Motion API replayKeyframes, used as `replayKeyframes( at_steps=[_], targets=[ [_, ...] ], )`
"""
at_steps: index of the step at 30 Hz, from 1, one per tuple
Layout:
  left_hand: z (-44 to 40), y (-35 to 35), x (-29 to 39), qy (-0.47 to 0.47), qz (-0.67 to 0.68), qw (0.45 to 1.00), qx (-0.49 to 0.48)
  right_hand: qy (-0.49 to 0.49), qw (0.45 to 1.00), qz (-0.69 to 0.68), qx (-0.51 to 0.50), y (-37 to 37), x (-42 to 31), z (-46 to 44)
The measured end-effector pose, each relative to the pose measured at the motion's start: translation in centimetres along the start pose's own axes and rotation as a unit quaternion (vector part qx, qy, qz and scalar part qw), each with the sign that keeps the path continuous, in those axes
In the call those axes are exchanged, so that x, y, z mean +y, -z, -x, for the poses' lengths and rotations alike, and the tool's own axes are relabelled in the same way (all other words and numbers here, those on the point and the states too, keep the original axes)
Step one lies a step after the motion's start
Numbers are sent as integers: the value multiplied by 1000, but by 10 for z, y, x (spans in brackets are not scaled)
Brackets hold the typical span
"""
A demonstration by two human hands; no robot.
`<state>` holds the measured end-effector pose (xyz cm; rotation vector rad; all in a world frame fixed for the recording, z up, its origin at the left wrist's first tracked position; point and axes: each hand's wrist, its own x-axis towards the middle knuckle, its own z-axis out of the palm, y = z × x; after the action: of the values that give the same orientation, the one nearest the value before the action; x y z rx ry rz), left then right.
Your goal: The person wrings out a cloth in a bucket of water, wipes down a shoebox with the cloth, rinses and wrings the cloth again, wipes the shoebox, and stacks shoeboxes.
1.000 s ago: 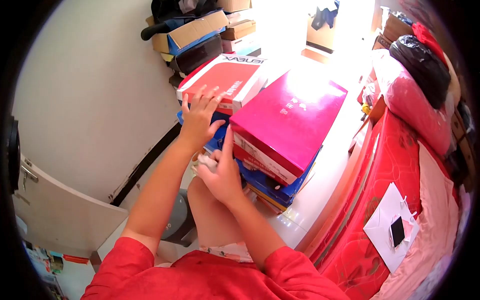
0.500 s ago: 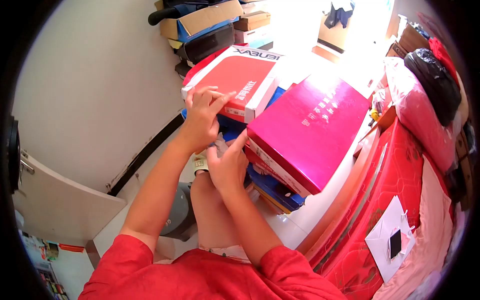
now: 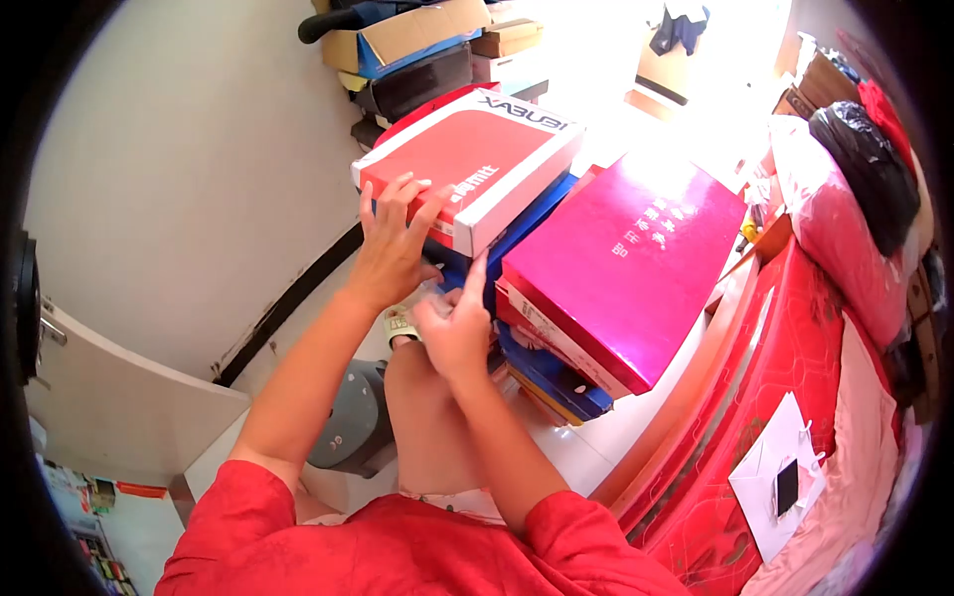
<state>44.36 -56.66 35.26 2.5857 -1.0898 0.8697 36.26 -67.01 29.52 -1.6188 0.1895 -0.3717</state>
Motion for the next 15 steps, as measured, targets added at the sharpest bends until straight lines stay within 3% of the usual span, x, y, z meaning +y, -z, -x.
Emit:
replayKeyframes(
  at_steps=[8,15],
  targets=[
    [17,3,18,-15,-22,992,120,27,999,-27,-27,-3,-21,37],
    [30,28,18,4,64,996,58,32,973,-222,53,-24,-14,64]
  ],
)
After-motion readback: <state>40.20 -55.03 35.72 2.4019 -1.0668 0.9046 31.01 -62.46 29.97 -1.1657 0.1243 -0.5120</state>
